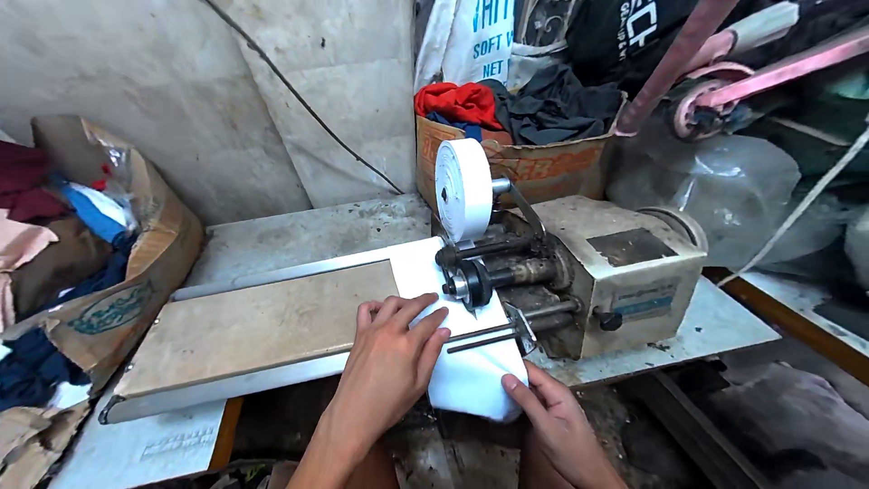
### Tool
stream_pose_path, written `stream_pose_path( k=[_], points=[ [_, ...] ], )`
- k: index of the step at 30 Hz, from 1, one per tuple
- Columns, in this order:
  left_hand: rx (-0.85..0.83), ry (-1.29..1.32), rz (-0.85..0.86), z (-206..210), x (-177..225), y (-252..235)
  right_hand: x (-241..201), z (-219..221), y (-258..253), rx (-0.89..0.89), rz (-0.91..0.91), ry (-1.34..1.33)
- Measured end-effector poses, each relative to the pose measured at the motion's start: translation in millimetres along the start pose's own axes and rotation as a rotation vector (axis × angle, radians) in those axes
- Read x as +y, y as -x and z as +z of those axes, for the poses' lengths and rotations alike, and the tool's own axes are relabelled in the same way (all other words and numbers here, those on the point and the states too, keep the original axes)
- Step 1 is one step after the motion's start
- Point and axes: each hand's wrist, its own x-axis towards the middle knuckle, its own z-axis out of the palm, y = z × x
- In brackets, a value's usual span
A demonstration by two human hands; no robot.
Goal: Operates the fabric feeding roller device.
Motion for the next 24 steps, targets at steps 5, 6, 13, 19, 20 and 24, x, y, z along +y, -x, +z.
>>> stream_pose_path(
  k=[5, 6, 13, 19, 20, 24],
  points=[
    [0.026, -0.083, -0.006, 4.2, 12.4, -0.3, -1.6, -11.6, 12.2, 0.03, 0.022, 0.034],
    [0.023, -0.078, -0.011, 5.2, 12.3, -0.9, -1.2, -12.9, 13.4, 0.036, 0.021, 0.045],
    [0.017, -0.057, -0.02, 5.7, 13.3, -1.6, -2.0, -14.3, 15.5, 0.062, 0.028, 0.045],
    [-0.001, -0.045, -0.042, 5.6, 14.6, -3.5, -2.7, -11.3, 16.0, 0.053, 0.065, 0.004],
    [0.0, -0.046, -0.042, 5.5, 14.5, -4.0, -3.2, -11.2, 15.1, 0.052, 0.072, -0.001],
    [-0.016, -0.052, -0.04, 4.6, 13.8, -4.6, -0.8, -10.1, 13.6, 0.049, 0.078, -0.002]
  ],
)
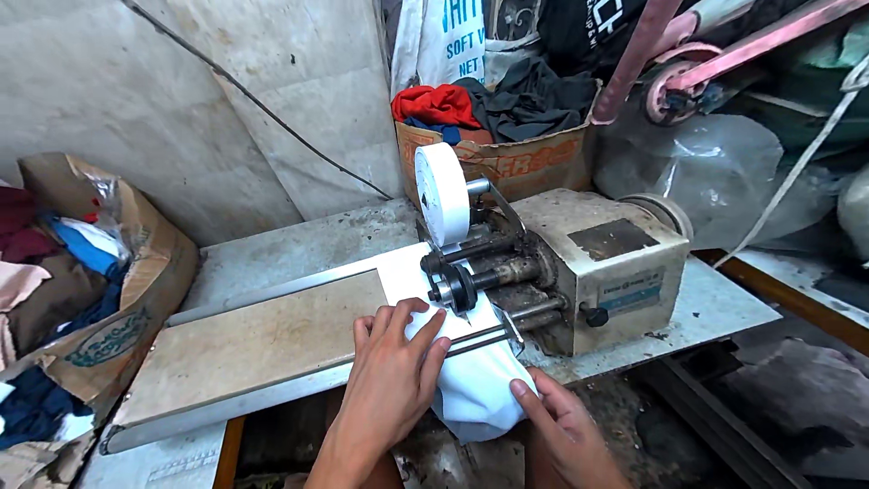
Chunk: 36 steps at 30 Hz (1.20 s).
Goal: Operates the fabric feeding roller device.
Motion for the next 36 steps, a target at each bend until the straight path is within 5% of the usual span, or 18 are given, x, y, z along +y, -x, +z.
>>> stream_pose_path(
  k=[14, 36],
  points=[
    [-0.196, 0.067, -0.072, -4.7, -18.7, -28.9, 2.7, 12.1, -13.1, -0.023, -0.008, -0.055],
    [-0.279, 0.018, -0.155, -20.0, -26.6, -31.1, 1.0, 8.0, -13.5, -0.191, 0.162, -0.093]
  ],
)
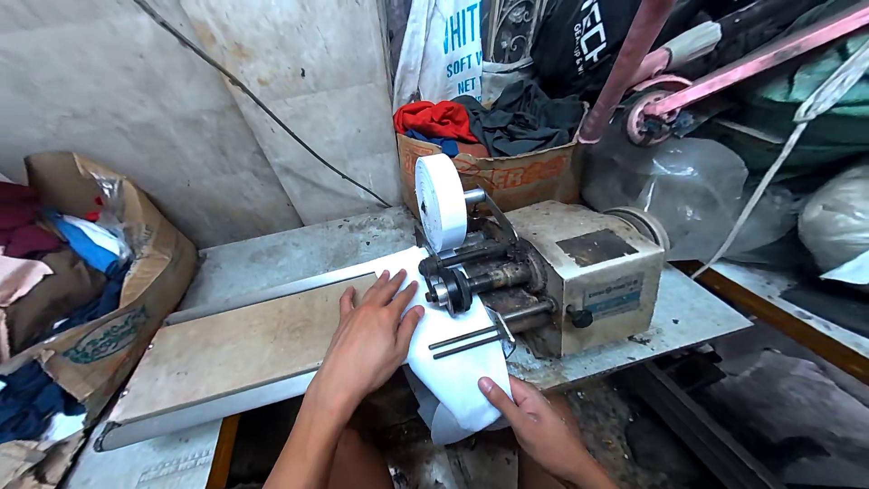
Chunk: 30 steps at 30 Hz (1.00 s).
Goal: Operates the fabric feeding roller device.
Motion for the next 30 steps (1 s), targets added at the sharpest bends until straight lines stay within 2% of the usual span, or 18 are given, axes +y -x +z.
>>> stream_pose_path(
  k=[2, 6, 10, 14, 18, 22, 27, 30],
  points=[
    [0.021, 0.021, 0.039, 2.9, 1.1, 2.8, 0.5, -0.8, -0.4, -0.005, -0.002, -0.013],
    [0.01, -0.053, -0.024, 1.7, -1.5, 2.3, -0.5, -0.7, 0.9, -0.021, 0.012, -0.044],
    [0.024, -0.059, 0.036, 3.5, 5.6, 5.2, 0.0, -0.9, 1.9, -0.023, 0.017, -0.054],
    [-0.013, -0.078, -0.038, -0.5, 0.3, 2.3, -0.8, 0.0, 2.9, -0.025, 0.039, -0.081],
    [-0.01, -0.037, 0.028, 0.9, 8.0, 7.8, 0.4, -2.6, 2.1, -0.039, 0.033, -0.098],
    [-0.044, -0.069, -0.05, -0.9, 2.6, 5.5, 0.9, -2.3, 2.0, -0.043, 0.04, -0.087],
    [-0.032, -0.054, 0.01, 0.7, 10.0, 8.4, 0.3, -2.4, 2.4, -0.045, 0.046, -0.09],
    [-0.036, -0.082, -0.051, -1.6, 2.6, 4.7, 0.4, -1.7, 3.4, -0.047, 0.05, -0.089]
  ],
)
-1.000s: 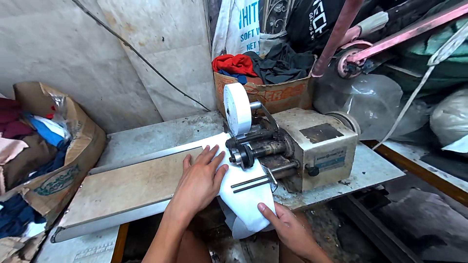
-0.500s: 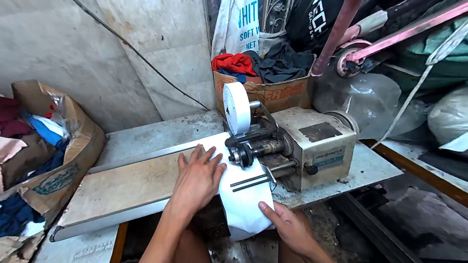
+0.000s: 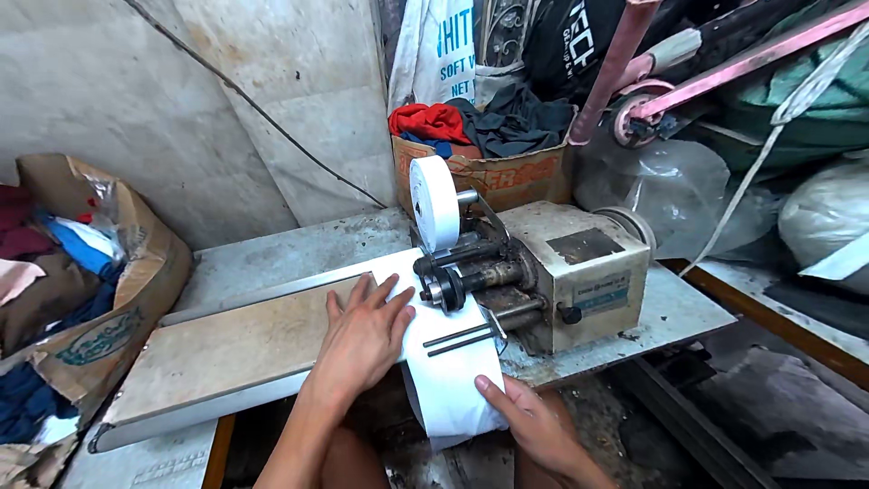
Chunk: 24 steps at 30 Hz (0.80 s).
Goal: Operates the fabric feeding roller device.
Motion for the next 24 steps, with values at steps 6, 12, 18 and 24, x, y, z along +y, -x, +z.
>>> stream_pose_path(
  k=[6, 12, 18, 24],
  points=[
    [0.013, 0.002, 0.032, 0.3, 2.6, 1.4, -0.2, 0.1, 0.4, -0.002, -0.009, -0.018],
    [0.057, 0.026, 0.078, 0.6, 5.8, 4.5, -1.9, -1.4, 2.4, 0.006, 0.009, -0.011],
    [0.032, -0.006, 0.033, -0.2, 0.8, 0.9, -0.2, -0.5, 3.3, 0.009, 0.006, -0.033],
    [0.015, 0.014, 0.061, 2.7, 2.5, 3.1, 0.3, 0.4, 4.1, 0.018, 0.021, -0.04]
  ],
)
